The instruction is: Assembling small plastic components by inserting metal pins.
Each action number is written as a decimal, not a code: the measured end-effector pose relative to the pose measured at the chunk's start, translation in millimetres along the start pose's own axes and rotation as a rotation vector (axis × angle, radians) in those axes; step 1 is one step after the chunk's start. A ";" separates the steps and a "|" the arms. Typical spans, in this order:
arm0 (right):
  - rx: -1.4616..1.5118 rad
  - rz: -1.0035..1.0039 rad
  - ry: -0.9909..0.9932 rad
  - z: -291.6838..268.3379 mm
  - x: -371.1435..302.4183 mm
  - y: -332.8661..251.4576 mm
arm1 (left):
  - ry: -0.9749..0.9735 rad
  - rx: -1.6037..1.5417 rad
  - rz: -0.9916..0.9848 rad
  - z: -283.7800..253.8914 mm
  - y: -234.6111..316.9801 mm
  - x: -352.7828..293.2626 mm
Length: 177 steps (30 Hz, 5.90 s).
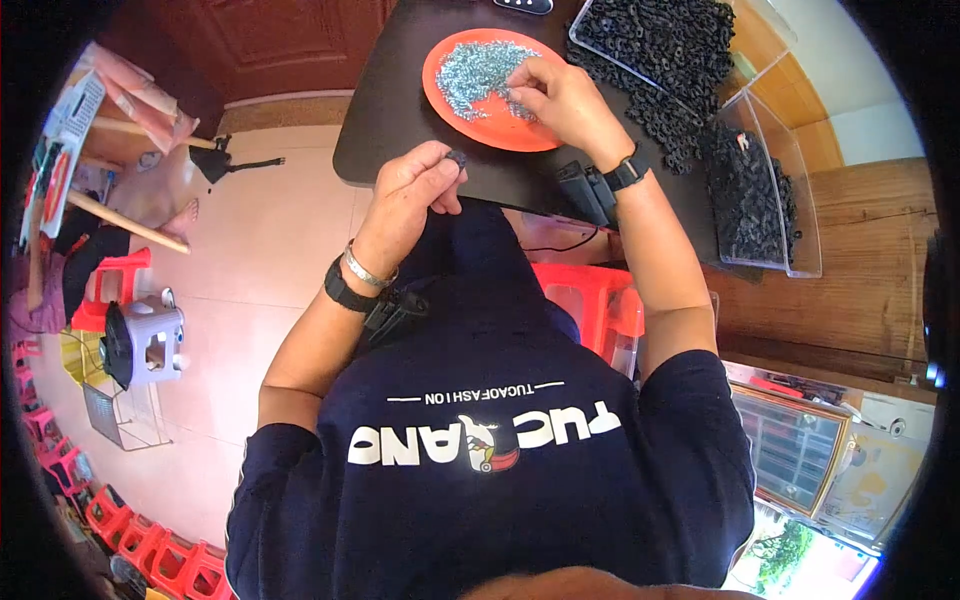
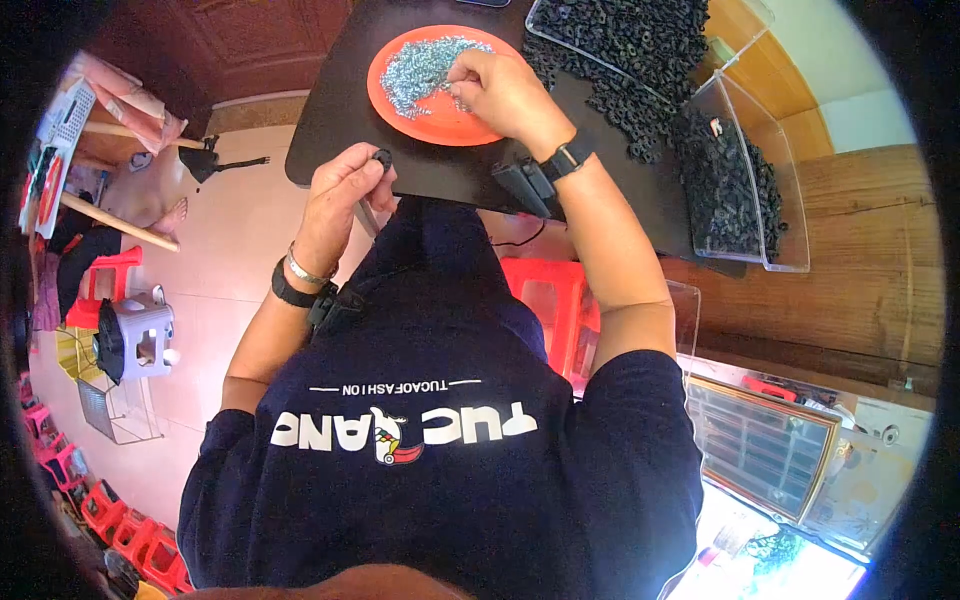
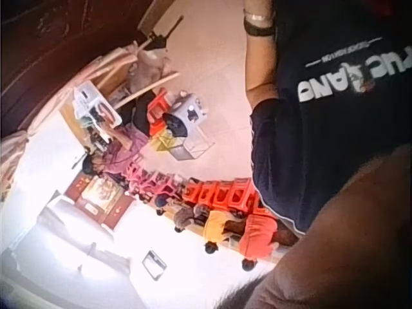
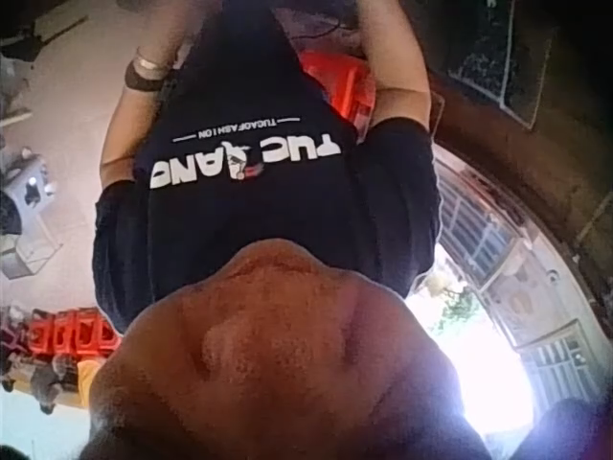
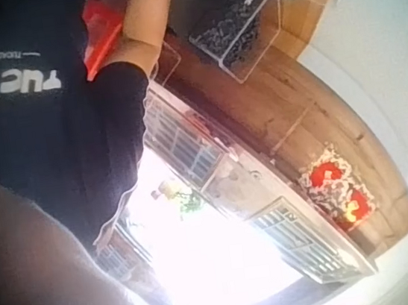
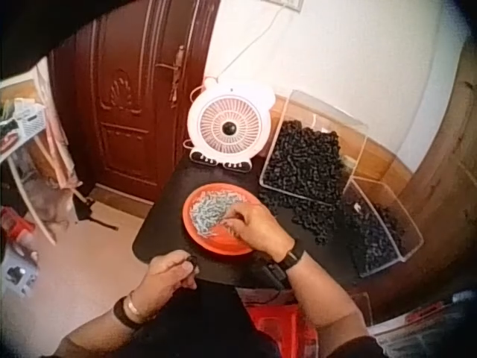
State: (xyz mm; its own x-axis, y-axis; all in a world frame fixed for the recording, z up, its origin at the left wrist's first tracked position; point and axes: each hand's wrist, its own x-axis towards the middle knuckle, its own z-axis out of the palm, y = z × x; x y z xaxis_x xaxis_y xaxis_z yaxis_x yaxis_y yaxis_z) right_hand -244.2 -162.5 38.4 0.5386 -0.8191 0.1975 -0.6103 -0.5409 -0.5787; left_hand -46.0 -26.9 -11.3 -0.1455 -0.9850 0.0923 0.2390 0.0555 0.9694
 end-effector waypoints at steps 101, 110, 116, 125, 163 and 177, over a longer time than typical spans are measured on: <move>0.187 0.158 0.230 -93.3 -47.4 39.2 | -0.074 0.130 0.216 -8.6 17.3 29.1; -0.150 0.310 0.299 -94.1 -82.9 102.5 | -0.066 0.089 0.139 -11.6 -2.9 19.0; -0.284 0.303 0.256 -97.8 -72.7 128.1 | -0.070 0.096 0.141 -15.6 -9.8 21.4; -0.627 0.222 0.151 -77.2 -52.7 135.9 | -0.074 0.113 0.123 -14.2 -9.9 19.0; 0.609 -0.002 -0.385 -25.5 -51.9 -69.6 | -0.255 0.367 0.278 4.0 20.3 10.8; 0.040 -0.324 0.065 -5.0 -56.1 -81.0 | -0.023 0.342 0.345 19.3 8.4 7.2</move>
State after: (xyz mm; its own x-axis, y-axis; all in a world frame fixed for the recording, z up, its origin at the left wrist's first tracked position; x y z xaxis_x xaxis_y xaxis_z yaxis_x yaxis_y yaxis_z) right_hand -228.0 -73.7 78.2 0.6621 -0.6167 0.4258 -0.3894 -0.7685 -0.5076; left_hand -63.6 -30.4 1.8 -0.1354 -0.8961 0.4227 -0.0519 0.4325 0.9001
